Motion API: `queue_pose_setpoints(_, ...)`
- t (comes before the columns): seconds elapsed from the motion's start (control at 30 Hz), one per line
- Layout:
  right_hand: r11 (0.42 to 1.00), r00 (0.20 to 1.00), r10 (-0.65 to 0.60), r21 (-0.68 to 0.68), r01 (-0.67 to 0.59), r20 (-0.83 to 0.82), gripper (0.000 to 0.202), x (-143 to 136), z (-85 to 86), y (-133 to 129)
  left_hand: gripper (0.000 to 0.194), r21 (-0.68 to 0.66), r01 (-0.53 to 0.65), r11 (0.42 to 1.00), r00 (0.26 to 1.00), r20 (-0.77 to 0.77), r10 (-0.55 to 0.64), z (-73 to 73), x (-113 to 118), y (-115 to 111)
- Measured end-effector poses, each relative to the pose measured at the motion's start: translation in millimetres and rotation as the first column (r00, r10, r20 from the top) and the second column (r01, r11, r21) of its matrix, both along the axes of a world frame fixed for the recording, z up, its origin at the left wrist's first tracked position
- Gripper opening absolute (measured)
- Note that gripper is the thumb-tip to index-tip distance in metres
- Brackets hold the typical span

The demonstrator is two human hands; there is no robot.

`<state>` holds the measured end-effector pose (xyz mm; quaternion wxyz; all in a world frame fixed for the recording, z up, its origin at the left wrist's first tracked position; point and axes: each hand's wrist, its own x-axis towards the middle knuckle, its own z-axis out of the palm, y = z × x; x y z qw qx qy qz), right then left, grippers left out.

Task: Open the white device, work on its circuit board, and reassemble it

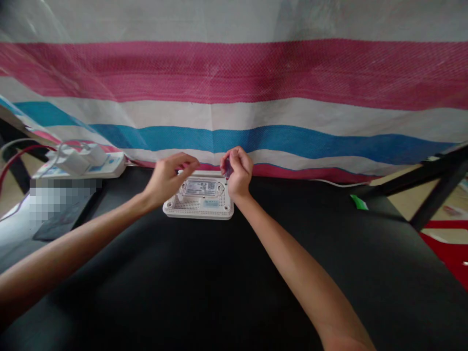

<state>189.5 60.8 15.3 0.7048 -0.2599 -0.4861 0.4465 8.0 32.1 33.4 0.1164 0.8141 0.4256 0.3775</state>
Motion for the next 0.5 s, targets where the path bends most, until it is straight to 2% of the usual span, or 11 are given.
queue_pose_setpoints(0.1, 0.998, 0.998, 0.058, -0.031, -0.059, -0.023, 0.042, 3, 2.7, 2, 0.021, 0.046, -0.054, 0.997, 0.966, -0.250, 0.064, -15.7, 10, 1)
queue_pose_setpoints(0.17, 0.995, 0.995, 0.084, -0.054, -0.087, -0.052, 0.040, 4, 4.4, 2, 0.021, 0.090, -0.086, 0.992, 0.926, -0.360, 0.113, -26.1, 14, -2)
queue_pose_setpoints(0.27, 0.990, 0.993, 0.109, -0.082, -0.113, -0.043, 0.040, 6, 5.7, 2, 0.022, 0.137, -0.035, 0.990, 0.897, -0.433, 0.092, -34.2, 13, -8)
queue_pose_setpoints(0.4, 0.978, 0.987, 0.161, -0.132, -0.159, 0.000, 0.045, 8, 2.3, 2, 0.025, 0.233, 0.012, 0.972, 0.883, -0.458, 0.099, -35.6, 10, -15)
queue_pose_setpoints(0.5, 0.979, 0.984, 0.171, -0.122, -0.164, 0.041, 0.051, 9, -1.3, -2, 0.027, 0.245, 0.008, 0.969, 0.878, -0.466, 0.110, -35.6, 11, -18)
